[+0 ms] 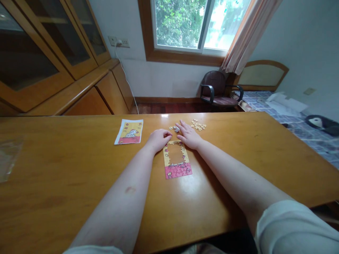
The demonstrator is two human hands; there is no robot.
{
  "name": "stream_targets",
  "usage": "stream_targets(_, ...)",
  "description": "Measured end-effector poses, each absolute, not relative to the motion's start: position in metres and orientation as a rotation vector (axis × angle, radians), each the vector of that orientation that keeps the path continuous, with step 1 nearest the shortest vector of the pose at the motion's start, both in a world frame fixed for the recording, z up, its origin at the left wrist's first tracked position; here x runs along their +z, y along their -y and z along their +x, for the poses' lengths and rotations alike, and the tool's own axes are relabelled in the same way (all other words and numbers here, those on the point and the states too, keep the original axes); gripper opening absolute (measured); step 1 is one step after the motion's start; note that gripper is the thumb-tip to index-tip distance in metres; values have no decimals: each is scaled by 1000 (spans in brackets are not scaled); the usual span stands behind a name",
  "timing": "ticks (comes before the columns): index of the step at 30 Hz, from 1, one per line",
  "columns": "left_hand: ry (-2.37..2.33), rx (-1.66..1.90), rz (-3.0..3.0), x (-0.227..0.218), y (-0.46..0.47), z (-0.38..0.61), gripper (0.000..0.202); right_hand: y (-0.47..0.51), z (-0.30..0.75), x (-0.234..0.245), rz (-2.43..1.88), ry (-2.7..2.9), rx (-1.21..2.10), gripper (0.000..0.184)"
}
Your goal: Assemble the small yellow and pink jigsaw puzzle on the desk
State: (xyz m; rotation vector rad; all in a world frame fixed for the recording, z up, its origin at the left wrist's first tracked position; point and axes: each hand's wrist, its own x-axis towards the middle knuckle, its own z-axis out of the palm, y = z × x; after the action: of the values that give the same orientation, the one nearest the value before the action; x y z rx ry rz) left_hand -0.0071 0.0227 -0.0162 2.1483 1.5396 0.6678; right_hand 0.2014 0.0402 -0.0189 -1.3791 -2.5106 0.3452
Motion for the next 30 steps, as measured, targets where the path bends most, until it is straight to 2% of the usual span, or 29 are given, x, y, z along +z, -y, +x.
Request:
stream_targets(12, -1554, 669, 2114, -11, -19, -7, 26, -61, 194, -16, -1130, 2774, 375, 66)
stream_targets(19, -1534, 648, 2124, -12, -21, -9, 27, -32, 225, -10, -1315, 2679, 530, 60)
stream_targets(30, -1540, 644, 2096, -6, -18, -8, 25, 65, 241, -10, -1672, 2577, 398, 79)
